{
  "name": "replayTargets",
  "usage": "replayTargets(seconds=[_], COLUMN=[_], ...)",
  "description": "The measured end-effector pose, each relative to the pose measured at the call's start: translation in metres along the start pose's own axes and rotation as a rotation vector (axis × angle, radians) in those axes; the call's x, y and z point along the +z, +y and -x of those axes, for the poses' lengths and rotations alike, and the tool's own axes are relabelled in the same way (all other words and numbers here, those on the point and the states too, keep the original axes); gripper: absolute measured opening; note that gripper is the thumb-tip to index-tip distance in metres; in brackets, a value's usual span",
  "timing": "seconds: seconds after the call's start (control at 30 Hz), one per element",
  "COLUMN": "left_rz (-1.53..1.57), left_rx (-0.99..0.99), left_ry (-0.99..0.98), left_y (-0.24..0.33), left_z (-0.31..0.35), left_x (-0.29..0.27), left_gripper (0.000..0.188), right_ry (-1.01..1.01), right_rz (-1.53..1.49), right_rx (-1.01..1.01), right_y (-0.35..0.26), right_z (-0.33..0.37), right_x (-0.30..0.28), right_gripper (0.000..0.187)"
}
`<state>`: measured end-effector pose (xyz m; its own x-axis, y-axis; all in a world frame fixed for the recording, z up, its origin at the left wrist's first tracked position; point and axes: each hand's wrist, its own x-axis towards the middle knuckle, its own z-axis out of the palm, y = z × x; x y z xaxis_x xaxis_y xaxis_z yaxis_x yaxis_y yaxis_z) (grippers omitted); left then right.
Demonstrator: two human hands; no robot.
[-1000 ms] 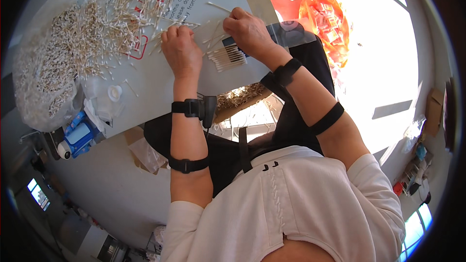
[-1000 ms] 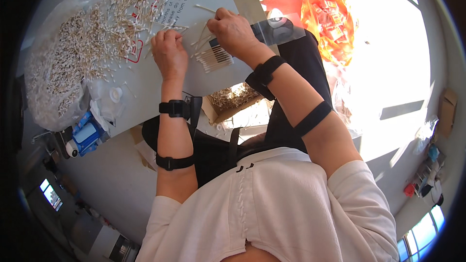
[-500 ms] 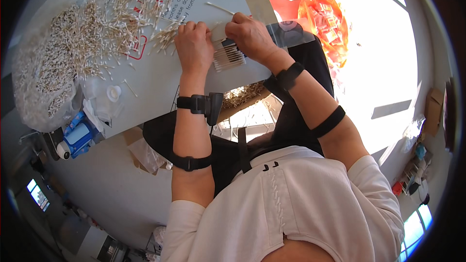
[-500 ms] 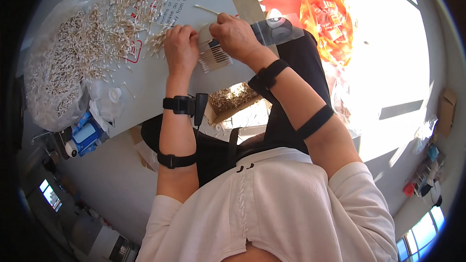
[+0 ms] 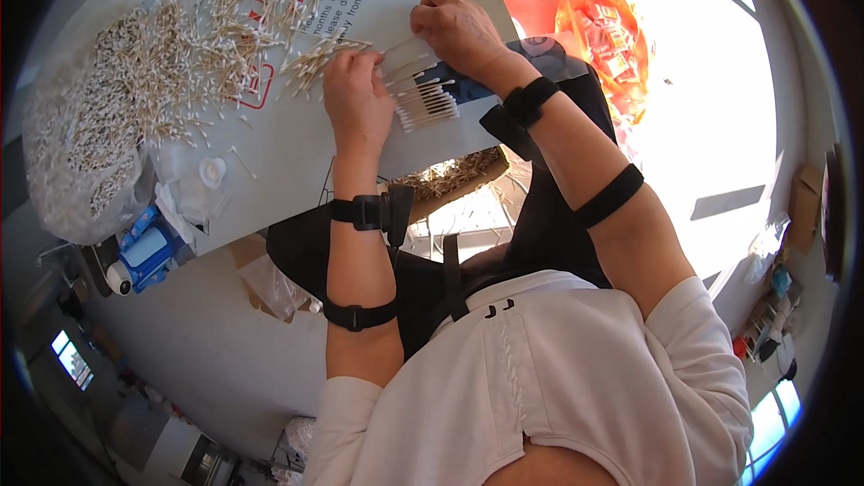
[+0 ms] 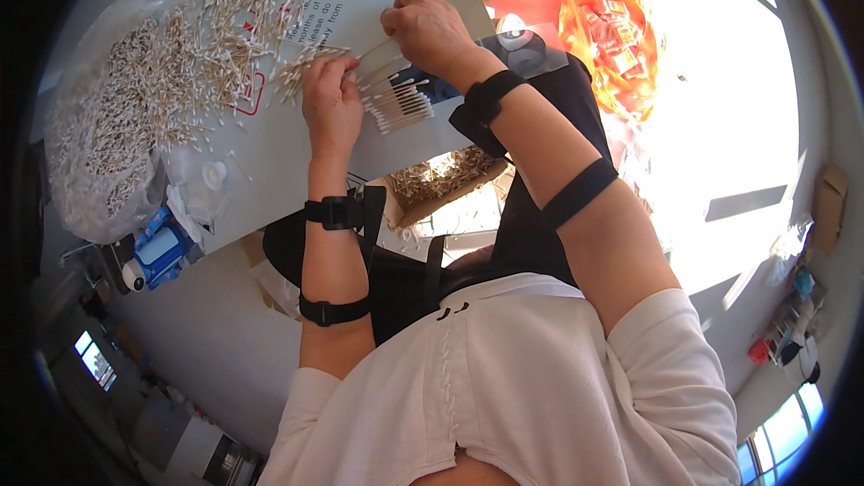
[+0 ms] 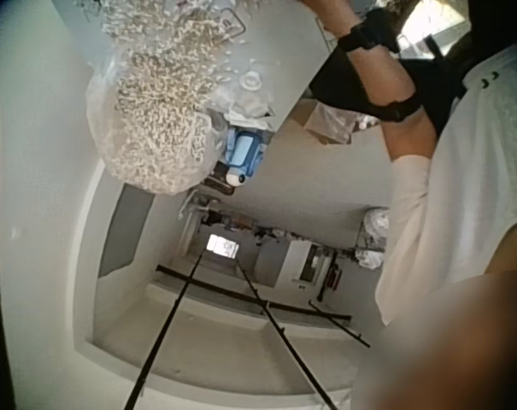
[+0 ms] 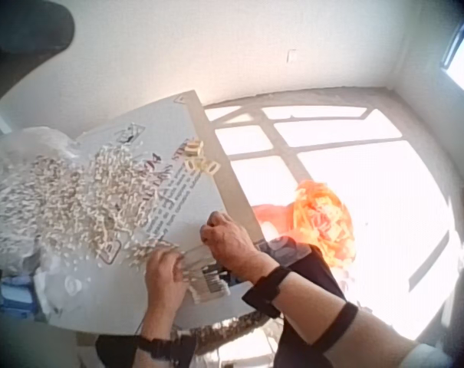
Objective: Organizing and inserting small applicator sticks or cotton swabs into a plastic/cardboard packaging holder.
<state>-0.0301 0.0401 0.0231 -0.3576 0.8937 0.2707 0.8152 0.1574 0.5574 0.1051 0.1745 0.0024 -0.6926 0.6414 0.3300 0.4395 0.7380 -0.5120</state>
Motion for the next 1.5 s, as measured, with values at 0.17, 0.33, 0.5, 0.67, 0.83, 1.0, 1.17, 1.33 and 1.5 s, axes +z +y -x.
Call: replayTargets(seconds=[0.17, 0.33, 0.5, 0.67, 0.83, 1.0, 1.17, 1.33, 1.5], left_rz=[0.023, 0.136, 0.025, -0.004, 0.02, 0.281, 0.841, 0.925, 1.045], left_rx=[-0.005, -0.021, -0.006, 0.024, -0.01, -0.059, -0.235, -0.273, -0.308], left_ry=[0.138, 0.297, 0.136, 0.127, 0.08, 0.219, 0.244, 0.22, 0.337], left_y=[0.011, 0.009, 0.002, -0.005, -0.003, -0.01, 0.012, 0.026, 0.021], left_z=[0.026, 0.033, 0.022, 0.014, 0.011, 0.018, 0.025, 0.021, 0.023], left_x=[0.01, 0.017, 0.013, 0.015, 0.014, 0.018, 0.029, 0.037, 0.038], left_gripper=[0.034, 0.036, 0.027, 0.017, 0.015, 0.032, 0.048, 0.058, 0.052], right_ry=[-0.071, 0.135, 0.039, -0.069, -0.093, 0.02, 0.308, 0.332, 0.437], right_rz=[-0.105, -0.616, -0.315, -0.169, -0.106, -0.356, -0.69, -0.765, -0.879], right_rx=[-0.053, 0.193, 0.037, 0.041, 0.083, 0.256, 0.301, 0.279, 0.358], right_y=[-0.006, -0.018, -0.018, -0.015, -0.016, -0.023, -0.036, -0.051, -0.046], right_z=[0.01, 0.026, 0.034, 0.024, 0.016, 0.02, 0.049, 0.058, 0.058], right_x=[-0.003, -0.001, -0.004, 0.001, 0.001, -0.002, 0.003, 0.015, 0.024], right_gripper=[0.002, 0.008, 0.003, 0.003, 0.003, 0.011, 0.025, 0.033, 0.033])
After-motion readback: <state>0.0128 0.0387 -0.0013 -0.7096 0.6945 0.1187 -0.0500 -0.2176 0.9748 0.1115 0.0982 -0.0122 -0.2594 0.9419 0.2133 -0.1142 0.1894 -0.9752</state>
